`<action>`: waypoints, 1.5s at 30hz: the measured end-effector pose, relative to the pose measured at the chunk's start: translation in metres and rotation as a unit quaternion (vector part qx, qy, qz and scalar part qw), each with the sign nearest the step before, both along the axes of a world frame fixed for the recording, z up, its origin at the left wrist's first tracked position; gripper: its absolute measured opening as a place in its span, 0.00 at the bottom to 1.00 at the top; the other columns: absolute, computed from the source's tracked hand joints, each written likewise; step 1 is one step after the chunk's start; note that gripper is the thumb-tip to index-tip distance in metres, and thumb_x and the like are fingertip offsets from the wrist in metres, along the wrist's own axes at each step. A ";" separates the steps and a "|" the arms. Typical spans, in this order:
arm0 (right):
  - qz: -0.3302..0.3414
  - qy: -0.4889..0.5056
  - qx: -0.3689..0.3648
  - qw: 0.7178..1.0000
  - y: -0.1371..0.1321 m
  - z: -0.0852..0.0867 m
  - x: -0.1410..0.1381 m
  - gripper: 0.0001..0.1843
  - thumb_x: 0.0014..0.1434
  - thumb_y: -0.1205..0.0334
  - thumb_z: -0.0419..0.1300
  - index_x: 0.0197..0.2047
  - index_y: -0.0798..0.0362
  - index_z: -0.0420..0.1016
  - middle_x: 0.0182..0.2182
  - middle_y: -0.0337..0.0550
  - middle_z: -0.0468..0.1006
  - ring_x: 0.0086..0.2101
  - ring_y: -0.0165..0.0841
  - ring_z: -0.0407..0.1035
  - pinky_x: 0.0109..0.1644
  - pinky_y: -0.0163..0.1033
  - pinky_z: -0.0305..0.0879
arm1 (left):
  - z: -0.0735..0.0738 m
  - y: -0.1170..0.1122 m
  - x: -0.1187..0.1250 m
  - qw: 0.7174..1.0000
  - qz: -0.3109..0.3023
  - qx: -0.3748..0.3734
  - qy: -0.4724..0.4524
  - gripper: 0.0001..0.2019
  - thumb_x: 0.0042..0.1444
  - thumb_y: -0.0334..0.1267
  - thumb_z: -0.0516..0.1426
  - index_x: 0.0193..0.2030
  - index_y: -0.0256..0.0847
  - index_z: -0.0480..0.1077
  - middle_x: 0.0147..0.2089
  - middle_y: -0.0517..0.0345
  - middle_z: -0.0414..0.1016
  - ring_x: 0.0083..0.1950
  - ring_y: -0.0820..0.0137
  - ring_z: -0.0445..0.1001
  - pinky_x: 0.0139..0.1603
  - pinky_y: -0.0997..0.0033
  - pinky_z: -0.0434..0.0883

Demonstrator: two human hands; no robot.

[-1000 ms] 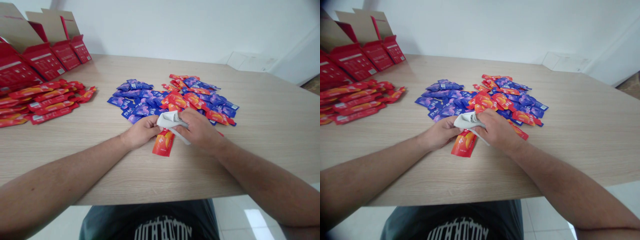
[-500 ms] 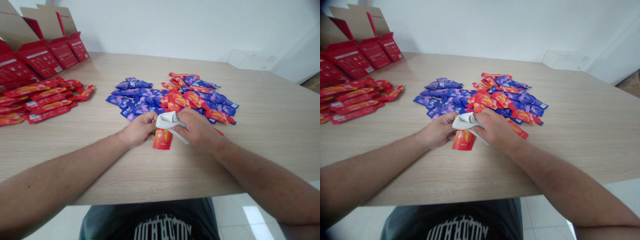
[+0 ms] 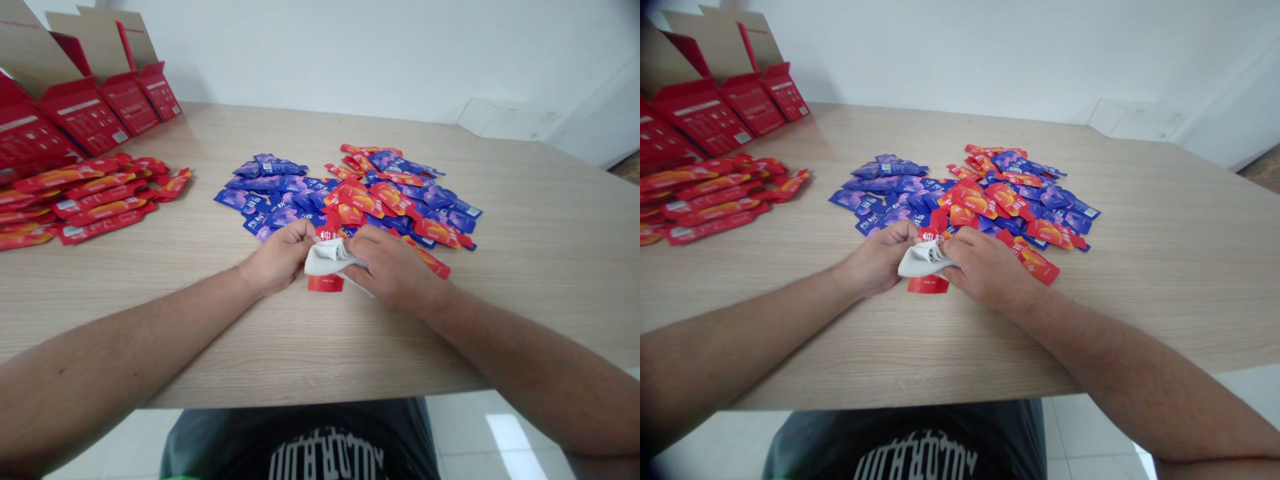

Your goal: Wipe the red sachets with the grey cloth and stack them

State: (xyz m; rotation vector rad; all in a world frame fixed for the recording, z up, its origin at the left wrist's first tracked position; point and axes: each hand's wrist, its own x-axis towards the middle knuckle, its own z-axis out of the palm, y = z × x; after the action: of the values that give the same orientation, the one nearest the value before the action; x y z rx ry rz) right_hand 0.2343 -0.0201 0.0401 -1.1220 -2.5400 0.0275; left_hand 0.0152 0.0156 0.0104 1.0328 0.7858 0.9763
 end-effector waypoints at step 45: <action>-0.071 0.130 0.058 0.987 0.014 -0.004 0.014 0.09 0.70 0.56 0.63 0.44 0.53 0.73 0.42 0.49 0.78 0.43 0.43 0.72 0.47 0.44 0.67 | -0.013 0.002 -0.010 0.990 -0.115 0.057 0.065 0.16 0.58 0.47 0.69 0.39 0.40 0.69 0.32 0.62 0.73 0.29 0.75 0.70 0.29 0.76 0.67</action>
State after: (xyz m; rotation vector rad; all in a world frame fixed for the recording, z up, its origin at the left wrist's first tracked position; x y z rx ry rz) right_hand 0.2480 -0.0056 0.0364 -1.1670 -2.1994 -0.0095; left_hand 0.0054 0.0178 -0.0031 1.2664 0.7064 0.7684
